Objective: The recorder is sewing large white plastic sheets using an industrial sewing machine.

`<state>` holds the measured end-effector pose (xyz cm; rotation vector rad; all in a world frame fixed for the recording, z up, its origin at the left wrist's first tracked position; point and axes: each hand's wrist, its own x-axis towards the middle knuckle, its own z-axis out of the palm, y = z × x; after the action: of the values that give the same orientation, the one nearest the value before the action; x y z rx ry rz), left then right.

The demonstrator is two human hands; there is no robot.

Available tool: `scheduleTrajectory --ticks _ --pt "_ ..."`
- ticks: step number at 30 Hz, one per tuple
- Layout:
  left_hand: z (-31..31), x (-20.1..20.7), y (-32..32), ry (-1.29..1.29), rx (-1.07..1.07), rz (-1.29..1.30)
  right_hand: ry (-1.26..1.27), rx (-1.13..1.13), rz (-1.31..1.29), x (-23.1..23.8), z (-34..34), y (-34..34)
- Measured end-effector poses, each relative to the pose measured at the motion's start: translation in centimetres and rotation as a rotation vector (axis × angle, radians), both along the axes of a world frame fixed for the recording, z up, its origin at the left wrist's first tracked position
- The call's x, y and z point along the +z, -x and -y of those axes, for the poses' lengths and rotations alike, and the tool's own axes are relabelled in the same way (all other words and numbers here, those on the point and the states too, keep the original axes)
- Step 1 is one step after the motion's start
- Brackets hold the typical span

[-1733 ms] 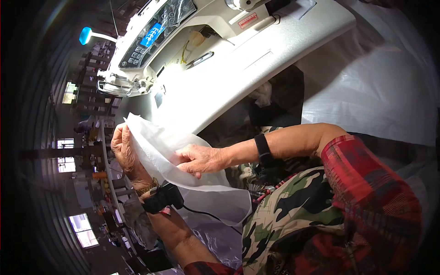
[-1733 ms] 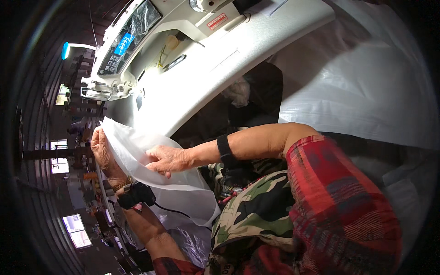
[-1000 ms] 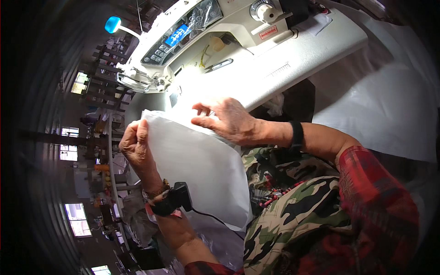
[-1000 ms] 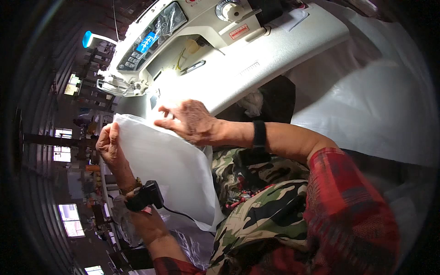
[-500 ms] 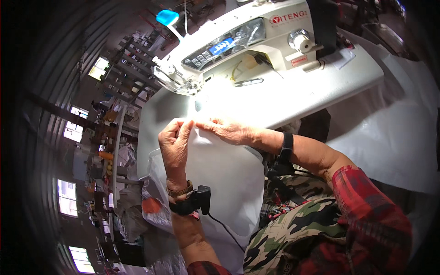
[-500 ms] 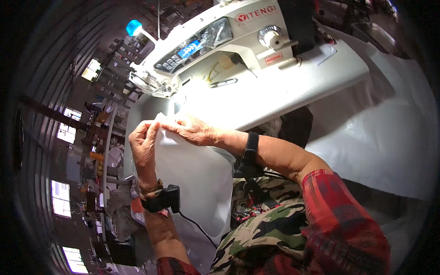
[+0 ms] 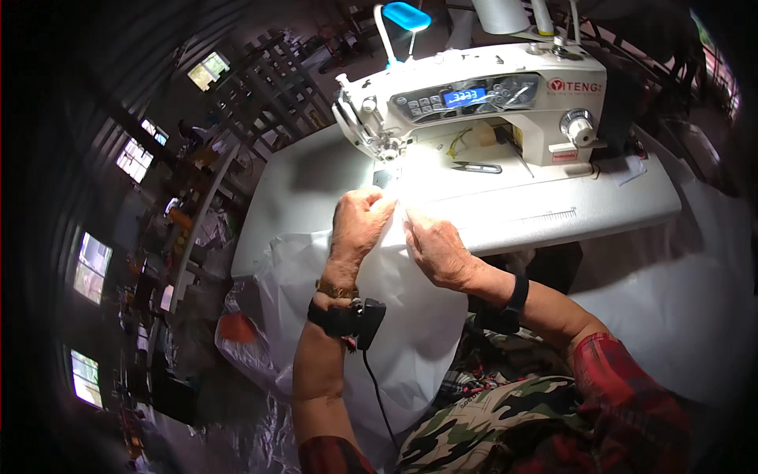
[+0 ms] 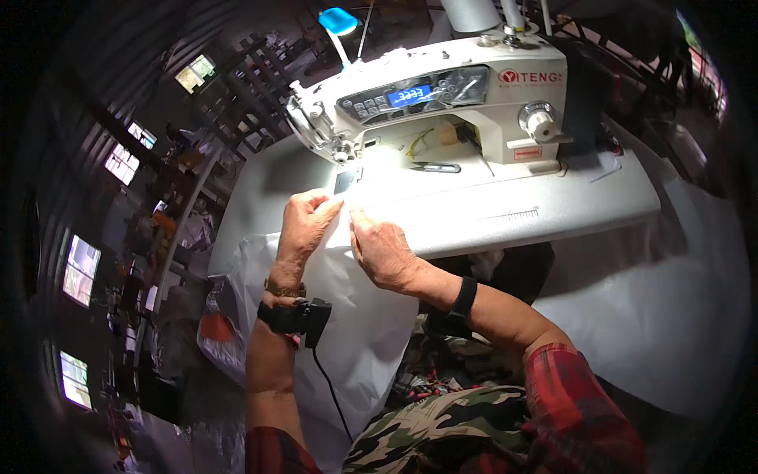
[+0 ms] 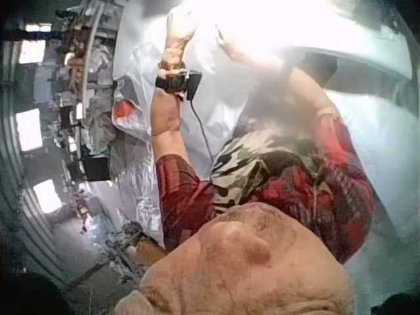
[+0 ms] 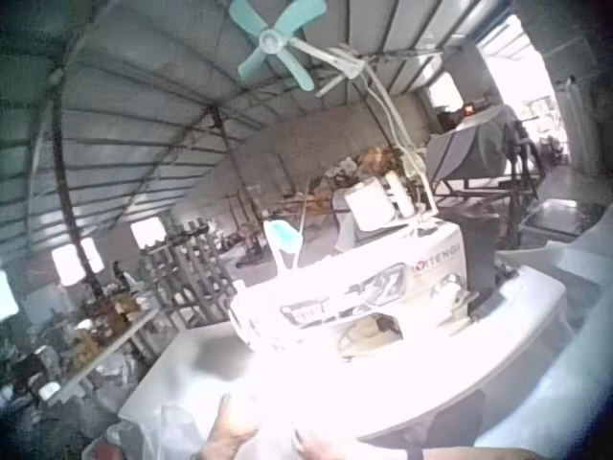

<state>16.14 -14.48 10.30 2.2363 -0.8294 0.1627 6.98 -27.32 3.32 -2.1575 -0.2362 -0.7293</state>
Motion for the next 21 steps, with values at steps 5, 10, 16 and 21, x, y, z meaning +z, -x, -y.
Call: scheduleTrajectory --ticks 5,10,16,21 --pt "0.4 0.0 -0.4 0.008 0.007 -0.044 0.258 -0.076 -0.001 0.5 -0.3 -0.5" --pt "0.4 0.0 -0.6 -0.007 -0.002 -0.061 0.362 -0.136 0.003 0.3 -0.7 -1.1" --pt "-0.1 0.9 -2.1 0.060 0.004 0.075 0.175 0.015 -0.130 -1.4 -0.3 1.6" --pt "-0.4 1.0 -2.4 0.148 -0.067 0.075 -0.031 0.106 -0.251 0.0 1.8 1.5"
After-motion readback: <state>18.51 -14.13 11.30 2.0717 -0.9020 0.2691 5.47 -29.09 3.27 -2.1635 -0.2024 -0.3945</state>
